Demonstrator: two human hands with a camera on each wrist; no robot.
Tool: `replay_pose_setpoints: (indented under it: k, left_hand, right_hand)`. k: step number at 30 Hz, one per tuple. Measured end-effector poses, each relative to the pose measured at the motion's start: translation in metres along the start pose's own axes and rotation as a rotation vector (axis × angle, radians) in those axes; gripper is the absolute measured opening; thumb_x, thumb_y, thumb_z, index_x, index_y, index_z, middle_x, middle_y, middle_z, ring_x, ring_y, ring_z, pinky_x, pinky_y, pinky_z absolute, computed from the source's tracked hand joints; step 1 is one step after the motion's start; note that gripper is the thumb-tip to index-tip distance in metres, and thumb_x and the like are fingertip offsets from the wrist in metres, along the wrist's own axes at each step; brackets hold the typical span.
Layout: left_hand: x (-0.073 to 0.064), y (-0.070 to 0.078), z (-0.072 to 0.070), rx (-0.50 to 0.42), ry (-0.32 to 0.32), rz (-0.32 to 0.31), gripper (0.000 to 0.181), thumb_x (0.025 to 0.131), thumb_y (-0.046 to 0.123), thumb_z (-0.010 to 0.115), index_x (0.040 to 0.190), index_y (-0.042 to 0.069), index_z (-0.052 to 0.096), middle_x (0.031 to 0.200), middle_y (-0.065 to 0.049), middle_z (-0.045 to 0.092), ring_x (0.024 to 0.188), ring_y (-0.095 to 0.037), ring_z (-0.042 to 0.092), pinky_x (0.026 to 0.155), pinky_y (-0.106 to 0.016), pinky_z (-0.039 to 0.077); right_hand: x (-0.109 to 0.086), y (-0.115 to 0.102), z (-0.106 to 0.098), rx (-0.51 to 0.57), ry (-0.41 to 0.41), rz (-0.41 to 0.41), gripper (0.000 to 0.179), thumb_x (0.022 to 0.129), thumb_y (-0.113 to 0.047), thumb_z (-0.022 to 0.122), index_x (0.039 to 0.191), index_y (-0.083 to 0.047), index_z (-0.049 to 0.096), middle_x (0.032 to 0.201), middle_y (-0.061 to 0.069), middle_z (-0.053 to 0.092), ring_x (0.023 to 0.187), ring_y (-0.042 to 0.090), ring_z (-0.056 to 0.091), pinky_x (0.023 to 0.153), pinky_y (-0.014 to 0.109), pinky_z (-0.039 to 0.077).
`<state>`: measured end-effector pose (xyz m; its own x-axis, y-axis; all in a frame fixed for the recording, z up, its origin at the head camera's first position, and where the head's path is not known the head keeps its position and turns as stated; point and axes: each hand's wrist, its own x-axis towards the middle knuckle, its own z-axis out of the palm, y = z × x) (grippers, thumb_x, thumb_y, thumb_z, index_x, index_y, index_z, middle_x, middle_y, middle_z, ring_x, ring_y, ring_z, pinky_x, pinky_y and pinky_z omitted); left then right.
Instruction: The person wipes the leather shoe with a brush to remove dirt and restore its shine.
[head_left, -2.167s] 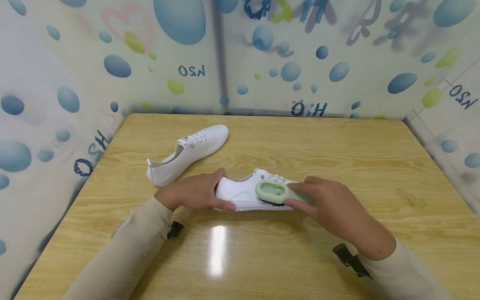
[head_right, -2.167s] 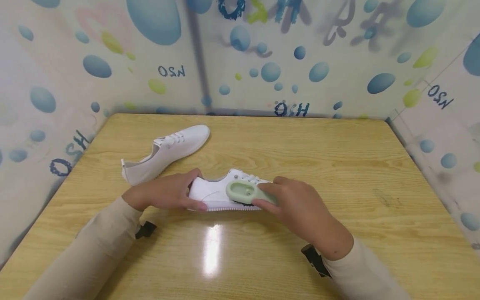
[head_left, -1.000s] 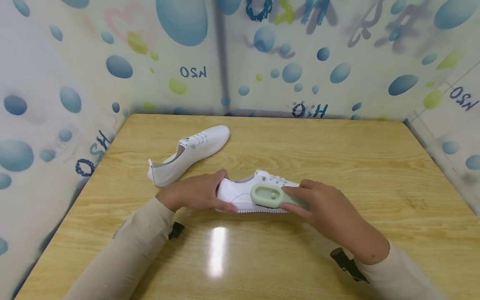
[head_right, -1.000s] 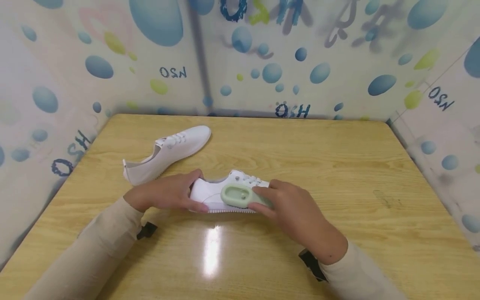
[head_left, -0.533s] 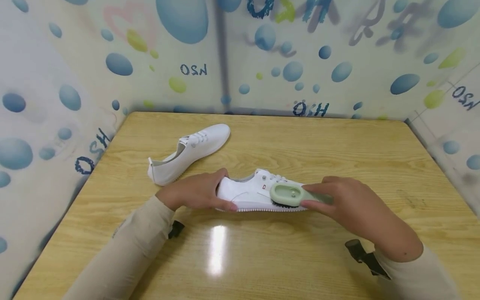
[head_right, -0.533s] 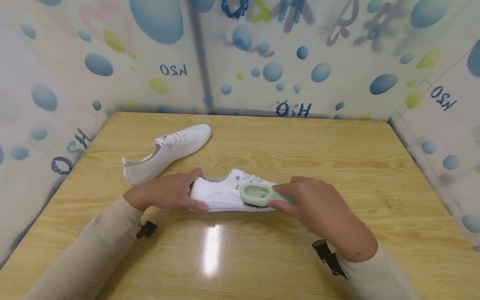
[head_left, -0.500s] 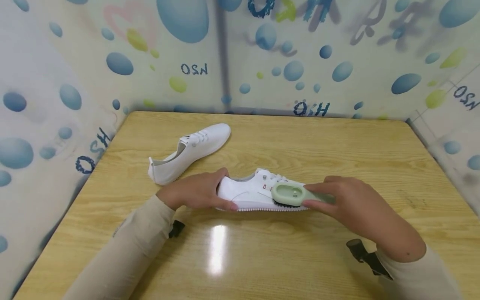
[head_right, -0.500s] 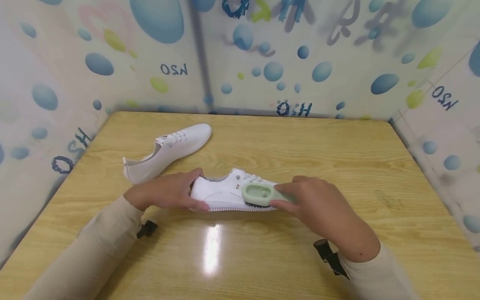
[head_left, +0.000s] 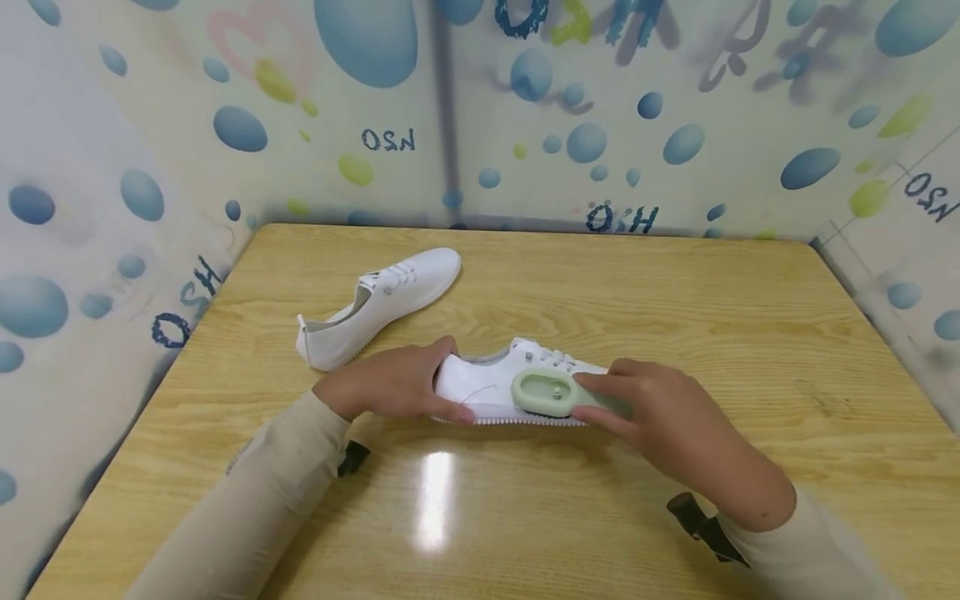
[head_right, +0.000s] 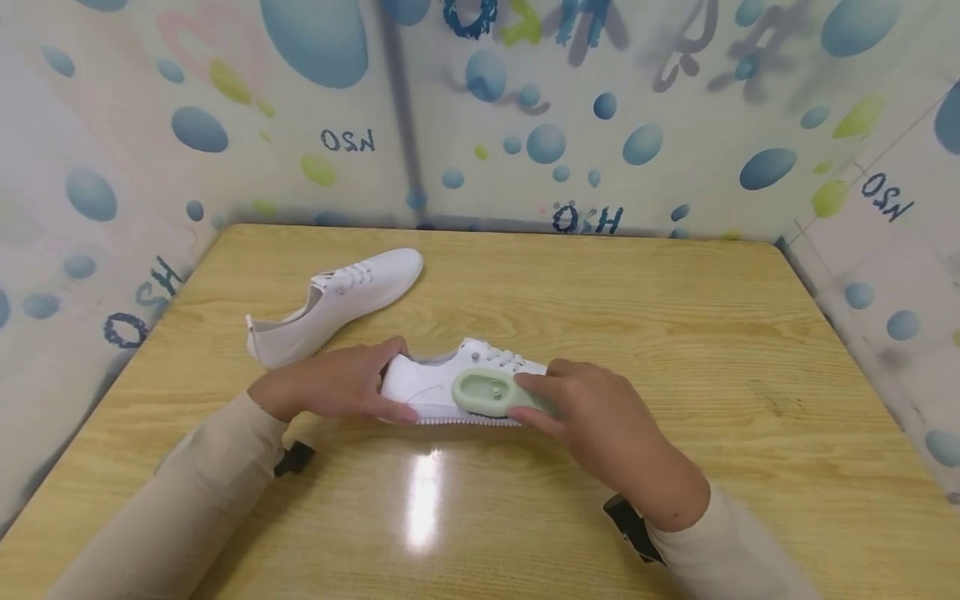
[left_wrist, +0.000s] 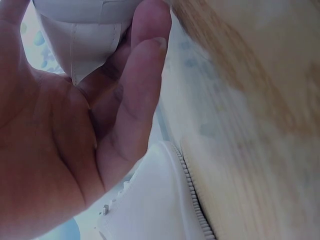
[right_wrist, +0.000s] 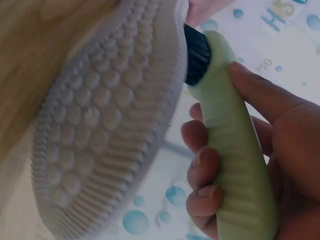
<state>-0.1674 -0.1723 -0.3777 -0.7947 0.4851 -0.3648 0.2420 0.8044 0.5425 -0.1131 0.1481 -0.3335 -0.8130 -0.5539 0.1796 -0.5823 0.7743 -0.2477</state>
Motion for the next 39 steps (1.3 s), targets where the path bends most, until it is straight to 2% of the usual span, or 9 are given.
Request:
replay_pose_setpoints:
  k: [8,10,15,20,24,27,33,36,39]
  left_hand:
    - [0.000,-0.001,0.001,0.012,0.005,-0.004,0.080,0.070,0.076,0.074,0.119,0.020,0.045,0.089,0.001,0.061,0.079,-0.013,0.057,0.070,-0.030,0.046]
    - [0.000,0.000,0.000,0.012,0.006,0.002,0.080,0.070,0.076,0.074,0.119,0.019,0.045,0.087,0.001,0.061,0.078,-0.014,0.057,0.070,-0.031,0.046]
    - [0.000,0.001,0.000,0.008,0.000,0.001,0.080,0.070,0.075,0.074,0.119,0.019,0.045,0.088,0.001,0.061,0.080,-0.014,0.057,0.072,-0.031,0.046]
    - [0.000,0.001,0.000,0.016,0.014,-0.001,0.080,0.069,0.076,0.074,0.118,0.020,0.045,0.086,0.001,0.061,0.078,-0.014,0.058,0.071,-0.031,0.046]
    - [0.000,0.001,0.000,0.014,0.009,-0.003,0.080,0.069,0.076,0.074,0.117,0.020,0.045,0.086,0.001,0.061,0.078,-0.014,0.058,0.071,-0.031,0.046]
    - [0.000,0.002,-0.001,0.012,0.004,-0.001,0.080,0.069,0.075,0.075,0.118,0.019,0.045,0.089,0.001,0.062,0.080,-0.014,0.058,0.073,-0.031,0.046]
    - [-0.002,0.004,-0.001,0.025,0.003,0.004,0.079,0.070,0.075,0.074,0.119,0.020,0.045,0.090,0.002,0.062,0.080,-0.014,0.058,0.071,-0.031,0.046]
    - [-0.002,0.004,-0.001,0.022,0.002,-0.003,0.080,0.070,0.075,0.074,0.119,0.019,0.045,0.090,0.001,0.062,0.080,-0.014,0.057,0.072,-0.031,0.046]
    - [-0.002,0.004,-0.001,0.017,0.005,-0.009,0.080,0.070,0.076,0.074,0.119,0.020,0.045,0.089,0.001,0.062,0.080,-0.014,0.057,0.072,-0.031,0.046]
  right_hand:
    - [0.001,0.000,0.002,-0.040,0.024,-0.027,0.037,0.086,-0.040,0.076,0.116,-0.019,0.076,0.082,-0.004,0.066,0.063,0.003,0.048,0.056,0.022,0.042]
    - [0.000,0.003,-0.003,-0.042,0.000,-0.008,0.035,0.087,-0.040,0.076,0.116,-0.019,0.076,0.081,-0.006,0.066,0.062,0.003,0.046,0.055,0.022,0.040]
    - [-0.004,0.012,-0.017,-0.025,-0.120,0.071,0.037,0.090,-0.045,0.070,0.118,-0.021,0.075,0.079,-0.011,0.064,0.059,0.003,0.042,0.052,0.023,0.035]
    - [-0.006,0.020,-0.027,-0.036,-0.181,0.132,0.040,0.090,-0.049,0.070,0.118,-0.021,0.075,0.085,-0.008,0.070,0.063,0.004,0.050,0.055,0.027,0.040]
    - [-0.007,0.022,-0.029,-0.028,-0.211,0.156,0.042,0.089,-0.049,0.071,0.118,-0.019,0.075,0.098,-0.001,0.076,0.079,0.013,0.067,0.065,0.037,0.053]
    - [-0.005,0.020,-0.025,-0.012,-0.206,0.115,0.043,0.090,-0.049,0.070,0.117,-0.016,0.075,0.103,0.001,0.076,0.087,0.016,0.070,0.070,0.040,0.055]
    - [-0.002,0.011,-0.012,-0.034,-0.111,0.004,0.036,0.090,-0.040,0.072,0.115,-0.013,0.076,0.096,-0.002,0.072,0.076,0.008,0.063,0.065,0.032,0.052]
    - [-0.001,0.008,-0.008,-0.044,-0.075,-0.005,0.038,0.090,-0.038,0.073,0.118,-0.012,0.074,0.102,0.003,0.073,0.084,0.015,0.069,0.070,0.038,0.056]
    - [0.000,0.006,-0.008,-0.039,-0.081,0.023,0.044,0.091,-0.038,0.072,0.129,-0.015,0.069,0.110,0.008,0.074,0.093,0.024,0.071,0.075,0.044,0.057]
